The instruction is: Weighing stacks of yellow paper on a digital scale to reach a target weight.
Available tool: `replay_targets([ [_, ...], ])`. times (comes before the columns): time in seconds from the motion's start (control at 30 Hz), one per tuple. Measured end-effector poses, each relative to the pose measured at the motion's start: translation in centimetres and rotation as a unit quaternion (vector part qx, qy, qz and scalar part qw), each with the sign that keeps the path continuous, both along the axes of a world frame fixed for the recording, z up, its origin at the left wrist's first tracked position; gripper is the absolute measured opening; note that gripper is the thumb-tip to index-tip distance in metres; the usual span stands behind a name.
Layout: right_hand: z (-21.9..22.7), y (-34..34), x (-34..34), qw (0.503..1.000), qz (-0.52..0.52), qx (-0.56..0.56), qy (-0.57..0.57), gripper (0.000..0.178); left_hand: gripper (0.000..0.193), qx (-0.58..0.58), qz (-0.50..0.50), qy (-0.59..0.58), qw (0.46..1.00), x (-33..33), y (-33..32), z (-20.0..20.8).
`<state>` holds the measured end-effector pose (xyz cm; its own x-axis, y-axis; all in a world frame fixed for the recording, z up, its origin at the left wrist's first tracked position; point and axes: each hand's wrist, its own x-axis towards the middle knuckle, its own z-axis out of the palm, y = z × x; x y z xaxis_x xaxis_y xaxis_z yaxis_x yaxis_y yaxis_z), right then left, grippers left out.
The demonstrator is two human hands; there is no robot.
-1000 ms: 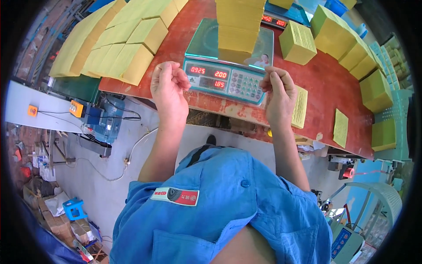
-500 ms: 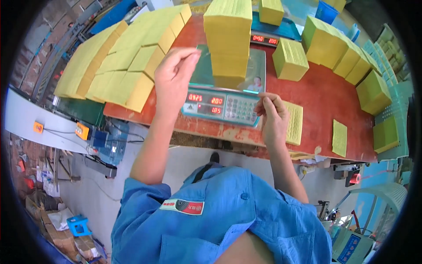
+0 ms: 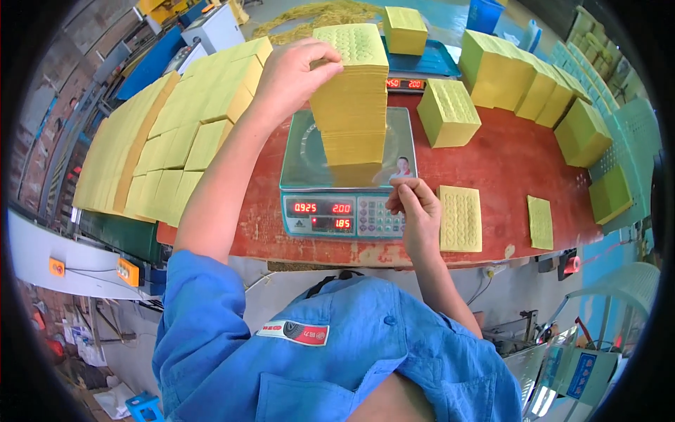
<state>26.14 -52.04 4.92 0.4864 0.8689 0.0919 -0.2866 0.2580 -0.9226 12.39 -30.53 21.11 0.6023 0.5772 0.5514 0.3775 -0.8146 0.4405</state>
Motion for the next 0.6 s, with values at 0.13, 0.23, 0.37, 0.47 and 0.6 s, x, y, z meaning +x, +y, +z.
replay_targets([
  [0.13,-0.1,1.1,-0.2,1.0,0.001,0.004,0.008,0.015,0.015,0.056,-0.027,0.006,0.998,-0.4,1.1,-0.1],
  [0.23,0.0,1.3,-0.4,1.0,0.007,0.007,0.009,0.014,0.014,0.068,-0.018,0.002,0.998,-0.4,0.8,0.1],
  [0.37,0.7,0.7,0.1,1.0,0.014,0.012,-0.006,0.017,0.011,0.105,0.002,-0.066,0.992,0.0,-0.1,0.0],
  [0.47,2.8,-0.1,2.3,0.993,0.058,0.05,0.087,0.032,0.007,0.333,-0.074,-0.103,0.934,1.1,-3.8,0.4],
  [0.6,6.4,-2.8,7.1,0.948,0.155,0.126,0.249,0.053,0.013,0.356,-0.223,-0.049,0.906,2.5,-13.1,-3.1],
])
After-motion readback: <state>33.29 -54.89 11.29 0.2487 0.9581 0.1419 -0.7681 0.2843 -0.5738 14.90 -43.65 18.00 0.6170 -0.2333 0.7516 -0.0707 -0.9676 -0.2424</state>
